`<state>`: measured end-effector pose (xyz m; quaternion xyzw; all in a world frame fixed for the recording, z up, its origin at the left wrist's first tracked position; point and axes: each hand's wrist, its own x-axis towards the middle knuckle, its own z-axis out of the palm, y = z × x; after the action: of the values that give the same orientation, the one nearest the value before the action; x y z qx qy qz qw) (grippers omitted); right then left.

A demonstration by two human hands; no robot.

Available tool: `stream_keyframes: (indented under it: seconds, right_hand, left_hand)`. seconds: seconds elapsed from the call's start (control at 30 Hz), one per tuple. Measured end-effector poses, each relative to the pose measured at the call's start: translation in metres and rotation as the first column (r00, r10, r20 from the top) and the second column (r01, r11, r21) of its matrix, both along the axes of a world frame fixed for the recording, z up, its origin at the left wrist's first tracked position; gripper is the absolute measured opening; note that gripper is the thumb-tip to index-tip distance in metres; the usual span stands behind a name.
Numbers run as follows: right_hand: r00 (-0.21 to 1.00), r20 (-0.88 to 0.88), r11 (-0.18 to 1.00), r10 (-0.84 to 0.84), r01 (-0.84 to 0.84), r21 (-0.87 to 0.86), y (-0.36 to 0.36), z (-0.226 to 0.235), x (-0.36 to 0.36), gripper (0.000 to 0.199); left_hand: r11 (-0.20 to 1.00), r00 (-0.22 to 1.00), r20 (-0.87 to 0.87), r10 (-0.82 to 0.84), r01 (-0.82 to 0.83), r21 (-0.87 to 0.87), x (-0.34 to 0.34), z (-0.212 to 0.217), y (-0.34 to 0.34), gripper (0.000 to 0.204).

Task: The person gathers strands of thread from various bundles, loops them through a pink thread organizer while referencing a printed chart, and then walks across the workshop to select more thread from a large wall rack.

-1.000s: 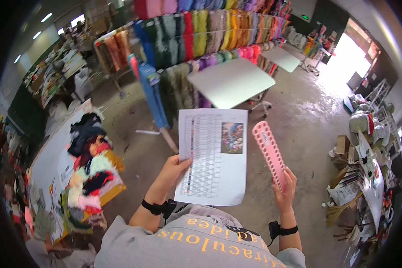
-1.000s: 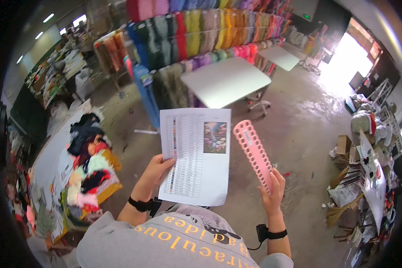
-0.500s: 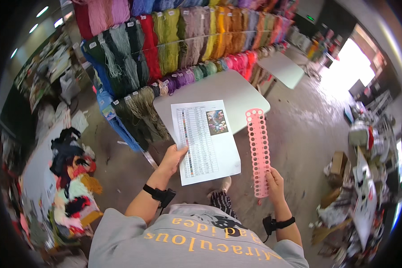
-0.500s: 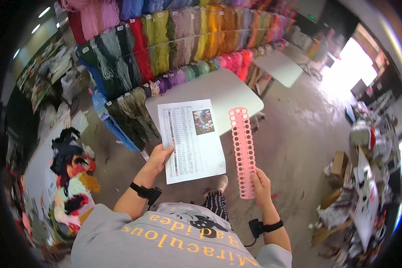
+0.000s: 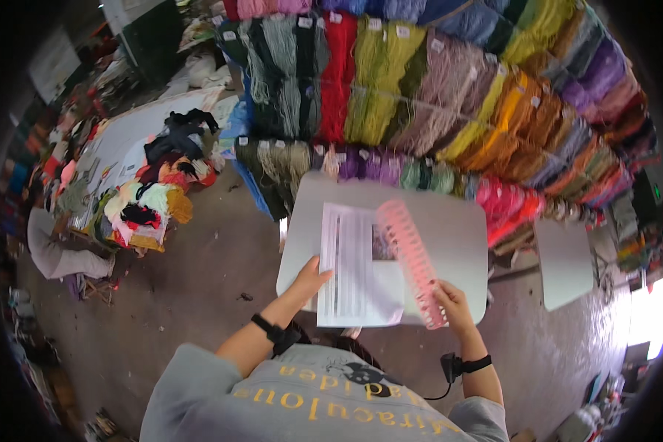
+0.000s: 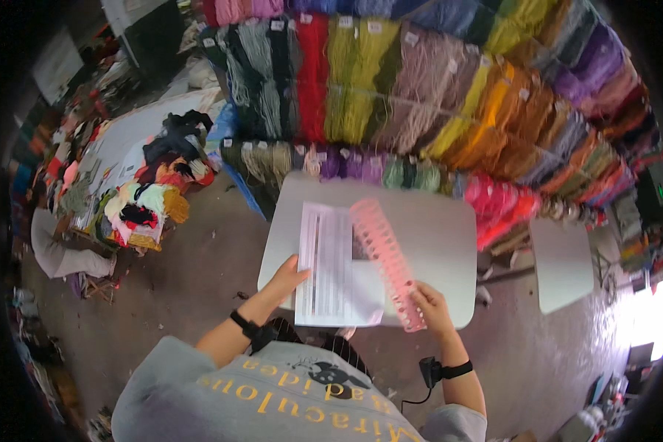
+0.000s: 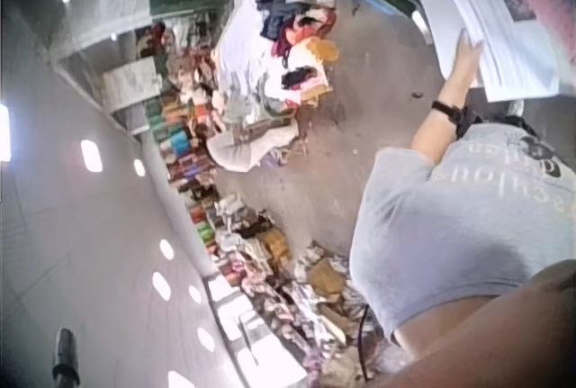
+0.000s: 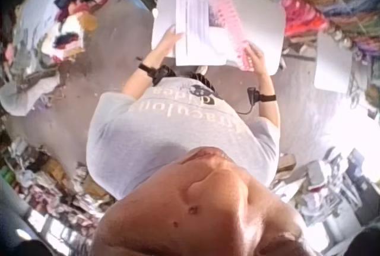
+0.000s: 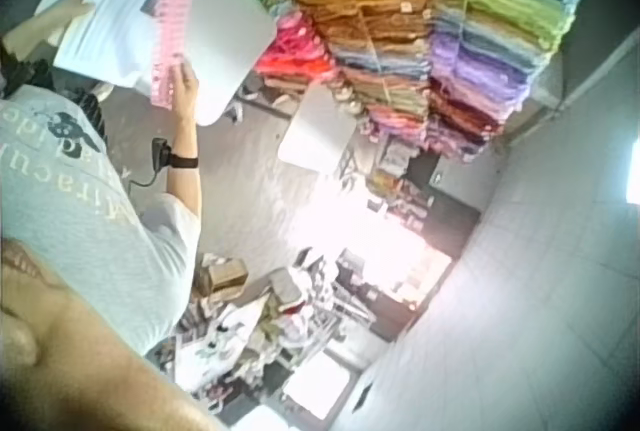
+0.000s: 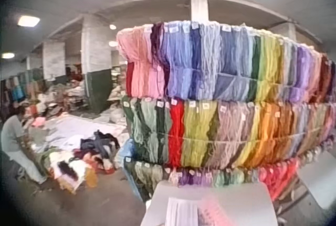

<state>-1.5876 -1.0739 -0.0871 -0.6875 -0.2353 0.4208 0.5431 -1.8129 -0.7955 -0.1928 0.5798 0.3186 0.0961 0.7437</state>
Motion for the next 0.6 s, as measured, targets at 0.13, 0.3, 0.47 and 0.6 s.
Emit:
stream_keyframes:
  seconds: [0.13,0.3,0.47,0.6]
  right_hand:
    - [0.88,0.384,0.957,0.278,-0.288,-0.033,0.044,-0.054,0.045,0.028]
    - [0.557,0.661,0.845,0.503,-0.476,-0.242,0.101,-0.072,0.048,0.028]
    - [0.221,0.798,0.814,0.56,-0.324,-0.482,0.113,-0.065,0.05,0.028]
    - [0.26,0.802,0.817,0.538,-0.394,-0.42,0.126,-0.041,0.083,0.026]
  left_hand:
    - [0.98,0.983,0.054,0.177,-0.181,0.082,-0.008,-0.031,-0.017,0.058]
    - [0.944,0.954,-0.003,0.301,-0.298,0.139,-0.022,0.002,-0.026,0.065]
    - [0.814,0.914,0.001,0.405,-0.361,0.456,-0.033,-0.006,-0.014,0.045]
    - [0.881,0.918,-0.028,0.395,-0.371,0.293,-0.05,0.0,-0.003,0.04]
